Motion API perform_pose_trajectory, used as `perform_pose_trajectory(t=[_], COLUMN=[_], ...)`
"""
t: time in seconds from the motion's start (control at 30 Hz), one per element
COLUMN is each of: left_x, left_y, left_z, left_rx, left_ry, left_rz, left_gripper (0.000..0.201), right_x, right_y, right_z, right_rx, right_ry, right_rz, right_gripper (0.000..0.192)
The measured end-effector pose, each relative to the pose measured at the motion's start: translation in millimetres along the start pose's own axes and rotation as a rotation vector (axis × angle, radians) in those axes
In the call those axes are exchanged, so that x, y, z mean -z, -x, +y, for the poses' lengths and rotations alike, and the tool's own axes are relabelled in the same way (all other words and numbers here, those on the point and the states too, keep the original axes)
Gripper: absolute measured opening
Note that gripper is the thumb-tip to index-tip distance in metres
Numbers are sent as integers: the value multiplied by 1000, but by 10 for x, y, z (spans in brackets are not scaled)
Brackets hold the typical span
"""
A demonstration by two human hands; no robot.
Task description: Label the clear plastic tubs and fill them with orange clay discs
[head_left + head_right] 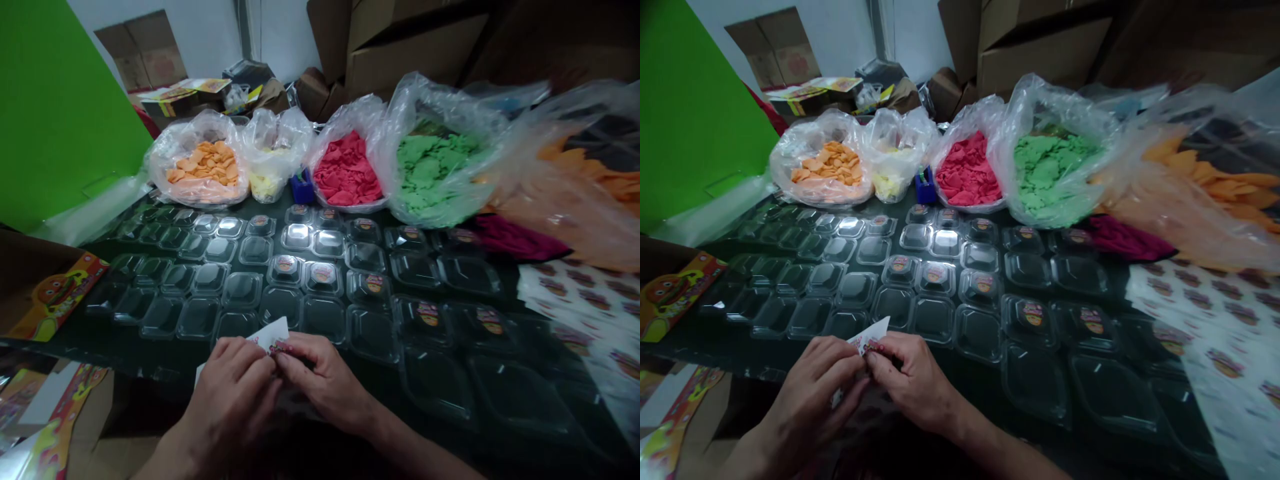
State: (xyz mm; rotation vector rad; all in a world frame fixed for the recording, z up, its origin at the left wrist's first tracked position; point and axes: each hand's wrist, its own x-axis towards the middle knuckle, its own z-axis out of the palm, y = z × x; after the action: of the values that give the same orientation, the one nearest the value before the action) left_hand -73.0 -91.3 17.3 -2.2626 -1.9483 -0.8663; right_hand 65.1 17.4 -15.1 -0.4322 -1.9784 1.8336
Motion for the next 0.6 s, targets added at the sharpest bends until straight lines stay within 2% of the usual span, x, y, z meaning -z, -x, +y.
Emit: perform_pose_trajectory(t=[0.1, 0.17, 0.27, 0.33, 0.4, 0.5, 0.6], left_x=[132, 198, 215, 212, 249, 395, 531], left_y=[-42, -98, -181, -218, -242, -289, -383], left_z=[-90, -135, -163, -202, -296, -523, -676], left_rx=[197, 327, 415, 437, 468, 529, 538], left_ry=[190, 270, 418, 516, 580, 583, 497], left_rz=[5, -36, -172, -218, -194, -73, -24], left_gripper=[17, 20, 7, 17, 21, 19, 18], right_x=[0, 2, 7, 12, 11, -6, -20], right_y=[27, 35, 26, 10, -13, -58, -123], right_z=[-38, -91, -151, -149, -107, 2, 105], right_rx=[-15, 5, 59, 82, 60, -53, -53], right_ry=[-18, -29, -31, -70, -168, -392, -473], right_rz=[-36, -80, -107, -119, -174, -290, -296], right_gripper=[25, 23, 25, 29, 32, 36, 38])
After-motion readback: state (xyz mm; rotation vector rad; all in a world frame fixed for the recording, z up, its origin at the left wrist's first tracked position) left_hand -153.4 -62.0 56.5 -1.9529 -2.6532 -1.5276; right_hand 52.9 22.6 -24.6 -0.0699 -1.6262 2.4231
